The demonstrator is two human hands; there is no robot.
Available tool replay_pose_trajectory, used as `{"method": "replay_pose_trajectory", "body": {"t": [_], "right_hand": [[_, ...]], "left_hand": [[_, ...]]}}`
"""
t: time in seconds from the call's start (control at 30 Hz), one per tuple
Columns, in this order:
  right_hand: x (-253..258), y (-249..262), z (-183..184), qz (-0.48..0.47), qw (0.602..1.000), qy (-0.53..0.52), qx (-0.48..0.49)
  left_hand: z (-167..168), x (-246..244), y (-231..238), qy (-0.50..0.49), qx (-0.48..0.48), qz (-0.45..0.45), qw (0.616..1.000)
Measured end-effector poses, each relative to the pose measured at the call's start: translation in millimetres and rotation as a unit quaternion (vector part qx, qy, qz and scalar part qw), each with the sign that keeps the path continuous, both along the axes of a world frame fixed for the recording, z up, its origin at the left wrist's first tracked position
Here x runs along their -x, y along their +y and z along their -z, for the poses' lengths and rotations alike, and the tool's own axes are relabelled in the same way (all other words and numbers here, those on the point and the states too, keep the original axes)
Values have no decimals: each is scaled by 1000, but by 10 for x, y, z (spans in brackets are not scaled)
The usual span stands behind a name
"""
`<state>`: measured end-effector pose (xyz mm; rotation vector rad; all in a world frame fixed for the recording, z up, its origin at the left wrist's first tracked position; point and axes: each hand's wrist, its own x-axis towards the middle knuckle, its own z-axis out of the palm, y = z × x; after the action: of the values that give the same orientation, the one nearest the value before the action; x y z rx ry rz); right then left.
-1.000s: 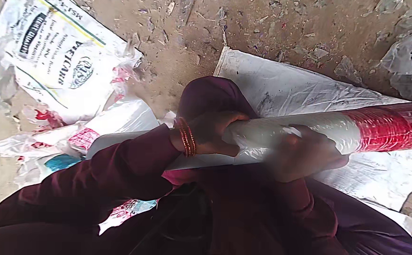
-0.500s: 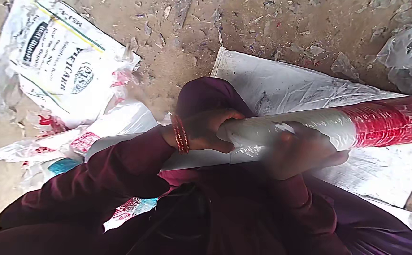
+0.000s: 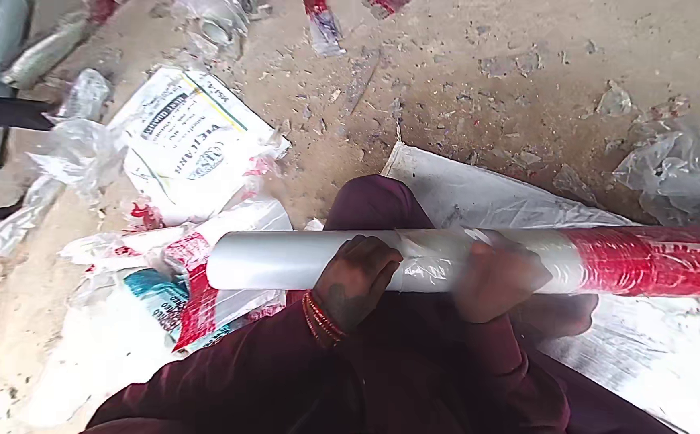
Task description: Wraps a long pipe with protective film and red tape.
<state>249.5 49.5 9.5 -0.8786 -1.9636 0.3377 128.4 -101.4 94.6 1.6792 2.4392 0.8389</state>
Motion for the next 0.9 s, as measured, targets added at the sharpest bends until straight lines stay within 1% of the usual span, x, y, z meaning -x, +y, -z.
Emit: {"method": "replay_pose_trajectory", "body": {"t": [0.13,0.23,0.3,0.37,0.5,0.53,0.57,0.6,0.7,0.73,0.83,0.87,0.9], "right_hand": [[-1,-20,-65,2,1000,4,-3],[-6,-21,-64,-4,1000,18,-2],[-13,-20,-63,-2,1000,19,2],[-5,-16,-50,-2,1000,24,4],[-1,-23,-50,-5,1000,22,12],[-1,-25,-54,-6,1000,24,11],[-5,-24,-57,-6,1000,25,8],[-8,-22,-58,-5,1000,26,3],[-18,-27,-38,3,999,38,-17],[-25,-45,-15,7,999,42,-24],[-52,-85,44,13,997,57,-43],[-66,-87,47,15,997,57,-46],[-76,-87,49,17,997,56,-46]], "left_hand": [[-42,-49,86,9,5,20,1000],[-193,-69,129,-17,52,30,998],[-304,-103,168,-39,117,22,992],[-438,-154,249,-63,209,5,976],[-603,-301,501,-77,397,-63,912],[-618,-330,541,-71,427,-67,899],[-615,-366,552,-60,442,-65,893],[-586,-416,523,-45,432,-62,899],[-408,-608,354,19,342,-43,938],[-392,-649,322,30,335,-23,941],[-459,-619,311,14,374,37,927],[-428,-586,274,15,351,63,934],[-343,-561,217,36,299,93,949]]}}
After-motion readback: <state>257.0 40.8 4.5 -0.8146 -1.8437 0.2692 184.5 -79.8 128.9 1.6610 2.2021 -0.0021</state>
